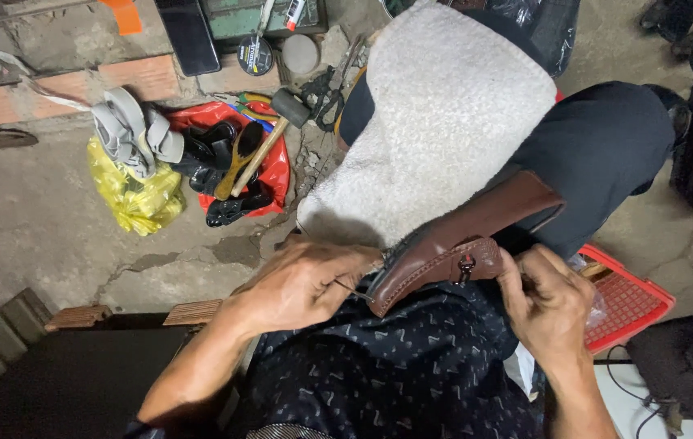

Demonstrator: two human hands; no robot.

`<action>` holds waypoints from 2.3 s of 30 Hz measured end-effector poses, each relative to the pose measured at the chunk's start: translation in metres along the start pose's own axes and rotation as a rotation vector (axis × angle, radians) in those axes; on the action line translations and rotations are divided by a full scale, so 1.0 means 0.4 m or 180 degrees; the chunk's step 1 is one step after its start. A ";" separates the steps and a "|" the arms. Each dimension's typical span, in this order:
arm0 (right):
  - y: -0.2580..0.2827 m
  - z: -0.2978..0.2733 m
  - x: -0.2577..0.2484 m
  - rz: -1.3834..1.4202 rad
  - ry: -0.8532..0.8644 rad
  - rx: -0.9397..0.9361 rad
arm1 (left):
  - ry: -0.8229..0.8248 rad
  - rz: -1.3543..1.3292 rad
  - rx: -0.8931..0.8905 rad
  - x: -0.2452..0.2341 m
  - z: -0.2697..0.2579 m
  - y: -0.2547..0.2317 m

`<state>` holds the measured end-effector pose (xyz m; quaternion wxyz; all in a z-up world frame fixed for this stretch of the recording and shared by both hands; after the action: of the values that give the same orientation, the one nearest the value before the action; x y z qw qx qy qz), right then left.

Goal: The person sews the sole of a brown leather shoe using a needle and thread. They repeatedly pull the thread through the shoe's edge and tighten the stitches while holding the shoe on their lap.

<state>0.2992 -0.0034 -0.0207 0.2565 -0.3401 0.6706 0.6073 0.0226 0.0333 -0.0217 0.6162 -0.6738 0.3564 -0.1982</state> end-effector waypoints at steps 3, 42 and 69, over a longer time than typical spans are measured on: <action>-0.054 -0.049 0.007 -0.0963 -0.0223 -0.0395 | 0.0082 0.0277 -0.0062 0.002 0.002 -0.018; -0.070 0.048 0.035 -0.1327 0.0287 -0.0551 | -0.0595 0.0480 0.0162 0.033 -0.007 -0.004; -0.042 0.069 0.035 -0.0690 -0.0595 -0.0395 | -0.3213 0.2300 -0.2950 -0.695 0.050 0.946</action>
<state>0.3013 0.0213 -0.0455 0.3604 -0.3678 0.5644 0.6453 -0.2380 0.2537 -0.3450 0.3855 -0.7135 0.2766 0.5156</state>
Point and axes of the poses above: each hand's wrist, its own z-axis towards the middle knuckle, its own x-axis out of the palm, y = z × x, the point moved 6 cm from there along z, towards the middle knuckle, and after that the axes turned 1 degree about -y, right-handed, at the moved point
